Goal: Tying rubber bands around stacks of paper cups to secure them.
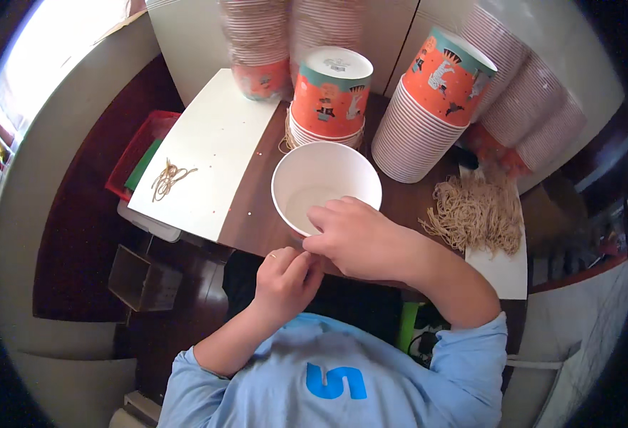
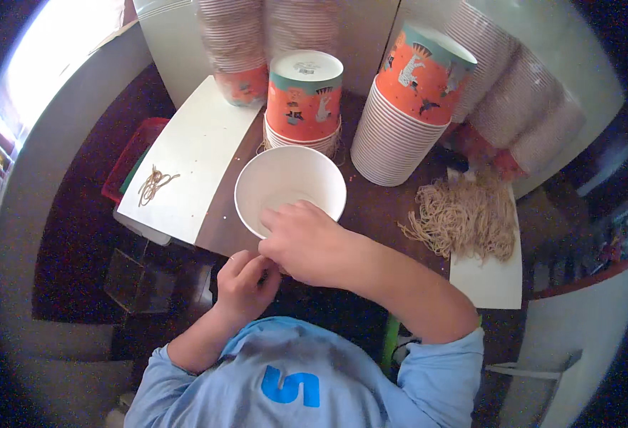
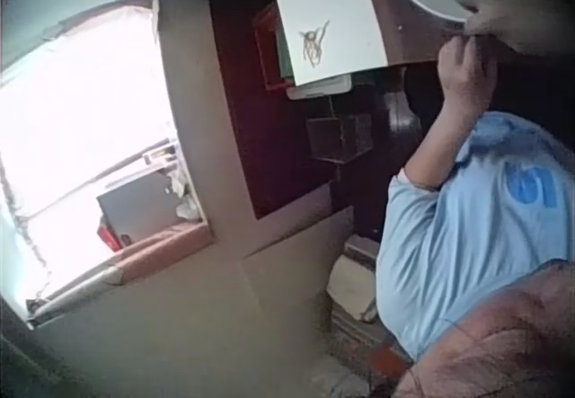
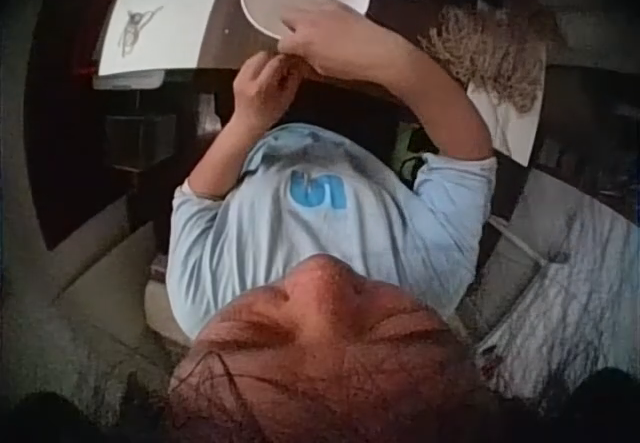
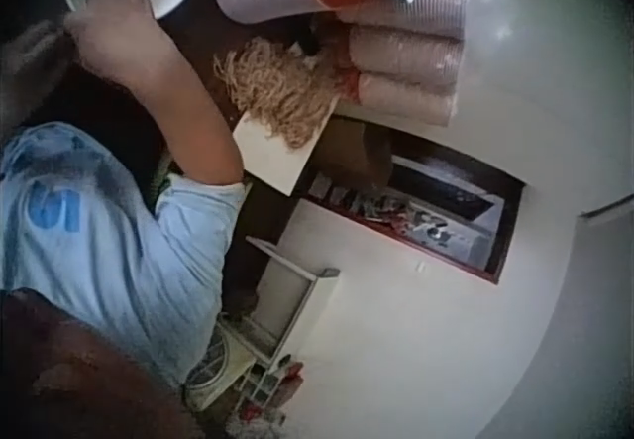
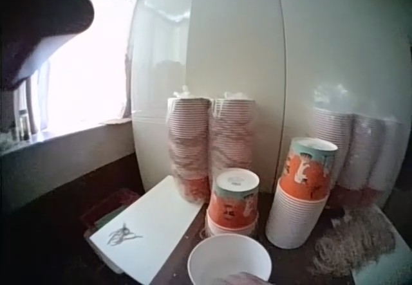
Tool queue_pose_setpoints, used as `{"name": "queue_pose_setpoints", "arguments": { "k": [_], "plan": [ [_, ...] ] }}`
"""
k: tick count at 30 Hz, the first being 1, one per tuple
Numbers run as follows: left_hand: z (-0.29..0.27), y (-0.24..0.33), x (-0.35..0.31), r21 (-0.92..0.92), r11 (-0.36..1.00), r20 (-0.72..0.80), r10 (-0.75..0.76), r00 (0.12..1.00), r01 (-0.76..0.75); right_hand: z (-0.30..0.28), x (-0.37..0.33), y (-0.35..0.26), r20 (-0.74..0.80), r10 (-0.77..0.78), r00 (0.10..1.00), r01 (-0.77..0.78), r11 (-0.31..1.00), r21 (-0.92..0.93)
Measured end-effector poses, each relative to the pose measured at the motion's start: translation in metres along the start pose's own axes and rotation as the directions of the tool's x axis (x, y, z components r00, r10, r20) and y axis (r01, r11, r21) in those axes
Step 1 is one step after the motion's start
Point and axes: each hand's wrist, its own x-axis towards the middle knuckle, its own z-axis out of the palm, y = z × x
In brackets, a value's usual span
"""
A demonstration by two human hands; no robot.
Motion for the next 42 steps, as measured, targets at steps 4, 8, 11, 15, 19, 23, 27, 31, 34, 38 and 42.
{"name": "queue_pose_setpoints", "arguments": {
  "k": [4,8,11,15,19,23,27,31,34,38,42],
  "plan": [
    [0.002,-0.003,-0.003,-0.010,0.999,-0.010,0.033,0.999,-0.034,-0.008,0.008,-0.002,0.012,-0.051,0.999,0.052,0.999,-0.010],
    [-0.004,0.002,-0.002,-0.173,0.967,0.110,-0.171,0.979,0.188,-0.008,0.004,-0.008,-0.020,-0.051,0.998,0.050,0.998,-0.043],
    [-0.002,0.001,-0.001,-0.237,0.935,0.103,-0.247,0.964,0.265,-0.002,-0.009,-0.013,-0.072,-0.003,0.997,-0.001,0.999,-0.054],
    [0.002,-0.004,-0.001,-0.052,0.999,-0.001,0.006,1.000,-0.006,-0.006,-0.010,-0.005,-0.136,-0.016,0.991,0.015,1.000,-0.006],
    [0.001,-0.001,0.002,0.065,0.989,-0.036,0.137,0.990,-0.134,-0.019,-0.002,0.001,-0.066,-0.042,0.997,0.043,0.999,0.006],
    [0.003,-0.002,0.001,0.052,0.987,-0.069,0.156,0.985,-0.153,-0.020,0.011,0.005,0.158,-0.018,0.987,0.012,0.999,0.039],
    [0.001,0.000,-0.001,-0.084,0.996,-0.086,0.016,0.996,-0.024,-0.014,0.020,0.003,0.175,-0.042,0.984,0.039,0.999,0.021],
    [-0.002,0.000,0.003,-0.301,0.917,-0.003,-0.275,0.962,0.261,-0.001,0.018,0.008,-0.008,-0.109,0.994,0.110,0.993,0.045],
    [-0.003,-0.002,0.000,-0.418,0.811,0.090,-0.411,0.907,0.409,0.013,0.014,0.008,-0.246,-0.178,0.953,0.195,0.980,0.048],
    [0.000,-0.002,0.000,-0.438,0.789,0.101,-0.432,0.896,0.430,0.016,0.004,0.008,-0.261,-0.163,0.952,0.172,0.985,0.014],
    [0.004,0.001,0.002,-0.427,0.837,0.021,-0.371,0.929,0.344,0.011,-0.002,0.013,-0.253,-0.128,0.959,0.145,0.988,0.049]
  ]
}}
